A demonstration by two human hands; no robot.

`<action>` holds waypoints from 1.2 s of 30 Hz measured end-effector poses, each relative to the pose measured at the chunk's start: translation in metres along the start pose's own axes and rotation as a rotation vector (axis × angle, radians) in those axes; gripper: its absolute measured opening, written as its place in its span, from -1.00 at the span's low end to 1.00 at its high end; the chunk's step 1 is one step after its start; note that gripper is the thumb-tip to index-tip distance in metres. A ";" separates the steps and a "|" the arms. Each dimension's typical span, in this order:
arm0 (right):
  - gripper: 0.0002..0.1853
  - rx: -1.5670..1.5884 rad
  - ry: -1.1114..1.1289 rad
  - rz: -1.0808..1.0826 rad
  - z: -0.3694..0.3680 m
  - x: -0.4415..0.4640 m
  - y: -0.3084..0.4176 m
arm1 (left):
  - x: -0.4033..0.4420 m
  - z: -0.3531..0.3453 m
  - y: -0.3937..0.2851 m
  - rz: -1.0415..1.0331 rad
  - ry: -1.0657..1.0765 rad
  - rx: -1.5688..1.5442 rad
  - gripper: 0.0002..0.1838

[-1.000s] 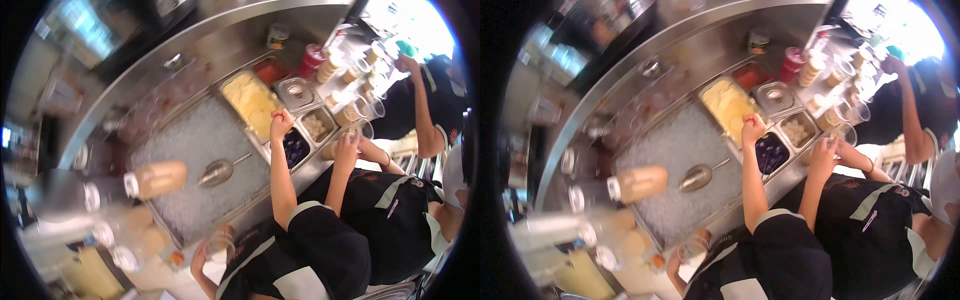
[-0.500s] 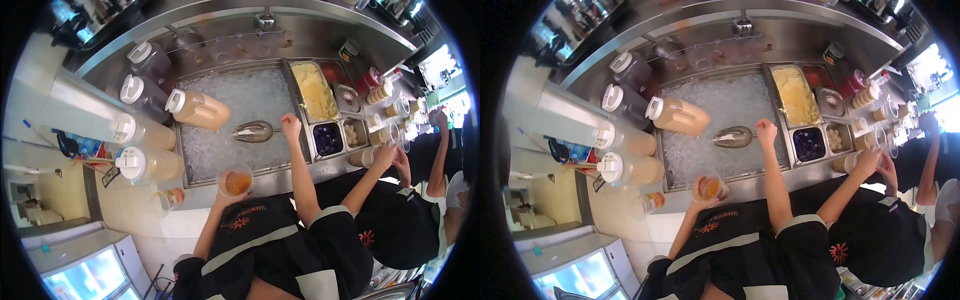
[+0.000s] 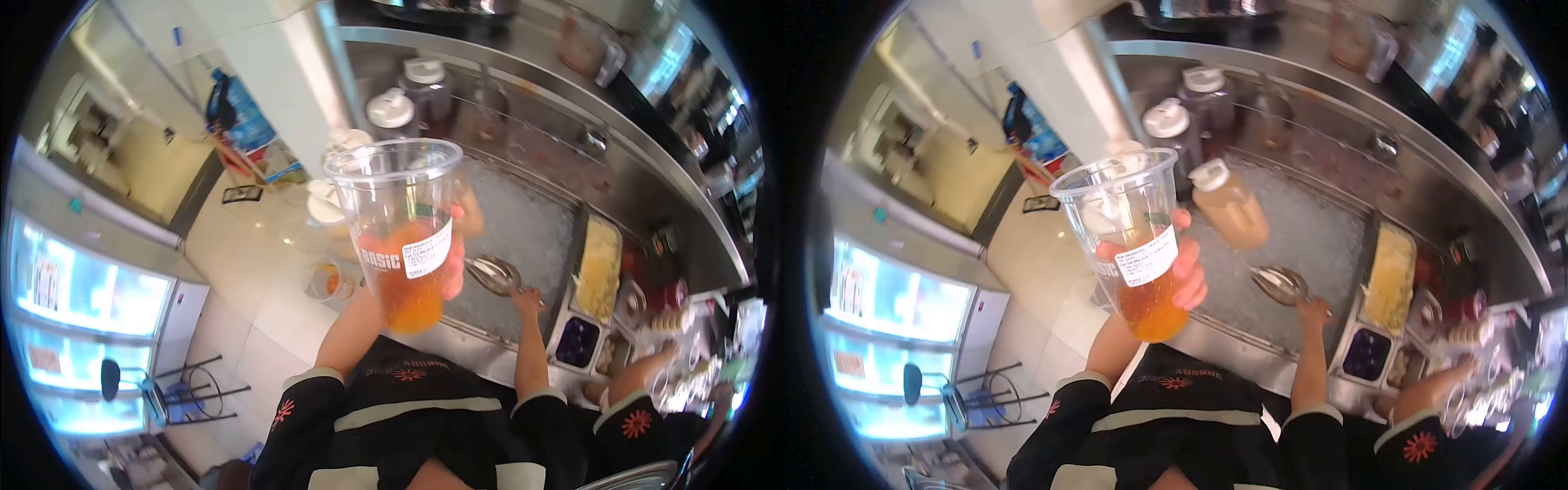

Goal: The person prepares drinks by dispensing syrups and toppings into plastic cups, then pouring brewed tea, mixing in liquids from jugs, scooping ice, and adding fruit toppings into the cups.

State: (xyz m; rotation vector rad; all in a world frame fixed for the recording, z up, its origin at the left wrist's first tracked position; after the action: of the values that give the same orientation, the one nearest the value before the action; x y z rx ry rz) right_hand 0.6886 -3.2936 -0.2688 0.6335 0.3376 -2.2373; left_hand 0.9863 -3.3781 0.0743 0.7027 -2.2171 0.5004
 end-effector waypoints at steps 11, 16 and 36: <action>-0.57 -0.343 -0.306 0.174 0.006 0.017 0.012 | -0.015 -0.026 -0.015 0.001 0.032 -0.007 -0.15; -0.81 -0.735 -0.619 0.399 0.063 0.042 0.018 | -0.027 -0.032 -0.026 -0.004 0.063 0.007 -0.18; -0.64 0.055 -0.006 0.357 -0.065 0.033 0.058 | -0.041 -0.039 -0.031 -0.019 -0.016 0.052 -0.15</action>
State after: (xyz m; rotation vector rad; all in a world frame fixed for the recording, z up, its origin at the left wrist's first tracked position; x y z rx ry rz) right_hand 0.7345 -3.3252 -0.3442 0.6595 0.1463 -1.9107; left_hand 1.0501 -3.3678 0.0733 0.7568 -2.2175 0.5457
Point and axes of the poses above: each hand's wrist, its own x-axis towards the middle knuckle, its own z-axis out of the back of the hand, y = z × x, the point moved 3 cm from there along x, towards the middle knuckle, and after that the axes turned 9 degrees about -x, right-handed, at the moved point
